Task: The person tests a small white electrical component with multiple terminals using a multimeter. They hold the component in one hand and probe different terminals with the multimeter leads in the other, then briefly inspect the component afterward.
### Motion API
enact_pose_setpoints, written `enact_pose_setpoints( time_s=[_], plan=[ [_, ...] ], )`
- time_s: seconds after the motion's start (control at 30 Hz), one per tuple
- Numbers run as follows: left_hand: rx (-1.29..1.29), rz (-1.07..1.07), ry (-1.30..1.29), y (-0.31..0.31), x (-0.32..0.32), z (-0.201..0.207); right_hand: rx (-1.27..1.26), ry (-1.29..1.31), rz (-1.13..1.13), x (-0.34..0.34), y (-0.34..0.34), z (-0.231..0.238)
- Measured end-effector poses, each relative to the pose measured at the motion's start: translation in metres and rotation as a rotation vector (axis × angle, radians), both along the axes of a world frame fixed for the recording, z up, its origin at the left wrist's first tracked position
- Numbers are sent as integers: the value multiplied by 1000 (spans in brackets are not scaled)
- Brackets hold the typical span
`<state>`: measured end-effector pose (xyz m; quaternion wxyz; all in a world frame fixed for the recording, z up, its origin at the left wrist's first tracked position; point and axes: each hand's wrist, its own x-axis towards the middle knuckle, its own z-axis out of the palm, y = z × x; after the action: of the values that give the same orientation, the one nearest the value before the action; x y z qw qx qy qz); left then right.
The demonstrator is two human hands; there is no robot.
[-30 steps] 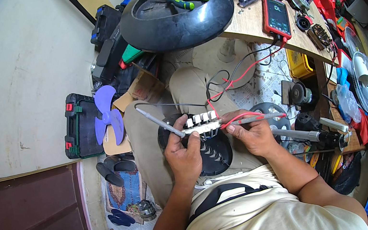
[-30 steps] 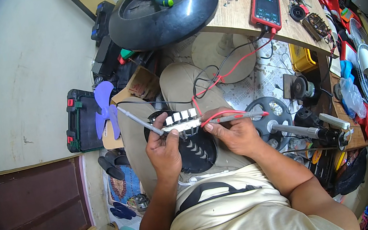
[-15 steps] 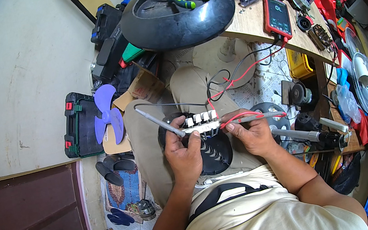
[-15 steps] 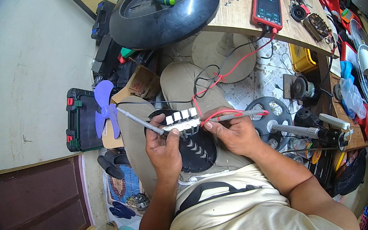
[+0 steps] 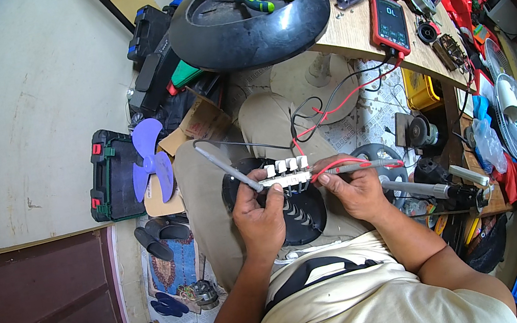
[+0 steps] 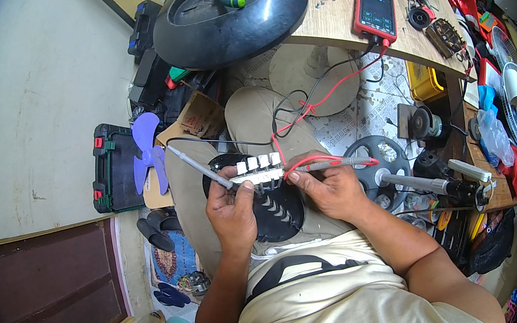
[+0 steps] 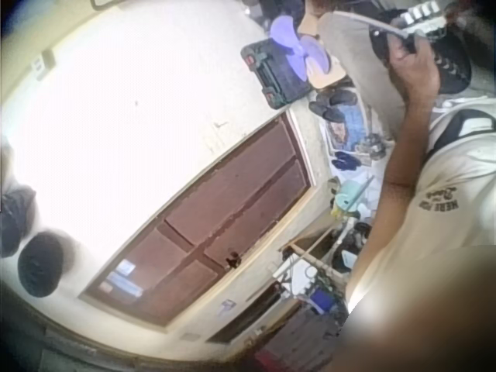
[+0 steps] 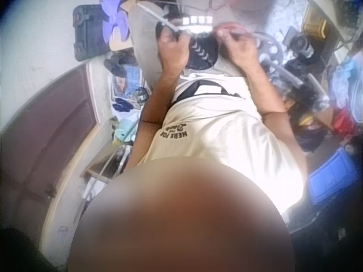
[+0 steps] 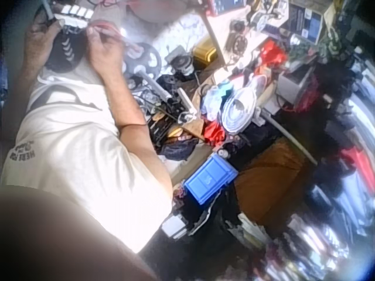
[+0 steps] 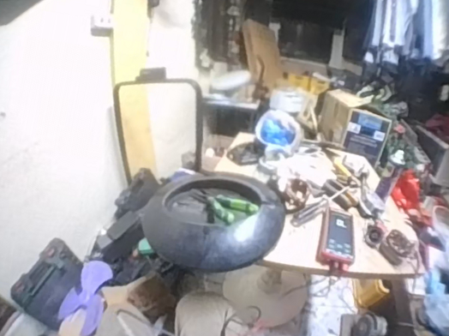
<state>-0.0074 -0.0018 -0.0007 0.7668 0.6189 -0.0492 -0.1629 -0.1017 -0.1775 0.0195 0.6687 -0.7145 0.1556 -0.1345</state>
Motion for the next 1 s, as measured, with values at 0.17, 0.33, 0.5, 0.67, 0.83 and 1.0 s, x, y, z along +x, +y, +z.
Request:
enact_pose_setpoints(
  time_s=[0.17, 0.33, 0.5, 0.67, 0.83, 1.0],
  plan=[
    [-12, -10, 38, 0, -2, 5, 42, 65, 7, -4, -1, -2],
    [-4, -10, 39, 0, -1, 7, 37, 41, -2, -4, 0, -5],
    [8, -5, 30, 0, 0, 5, 24, 35, 9, -3, 0, -2],
    [-4, -7, 21, -1, 0, 5, 37, -7, 11, 0, -1, -2],
    [-13, -5, 45, -1, 0, 6, 11, -2, 16, 0, -1, -1],
    [23, -11, -13, 1, 3, 6, -22, 46, 36, 0, -5, 1]
  ],
)
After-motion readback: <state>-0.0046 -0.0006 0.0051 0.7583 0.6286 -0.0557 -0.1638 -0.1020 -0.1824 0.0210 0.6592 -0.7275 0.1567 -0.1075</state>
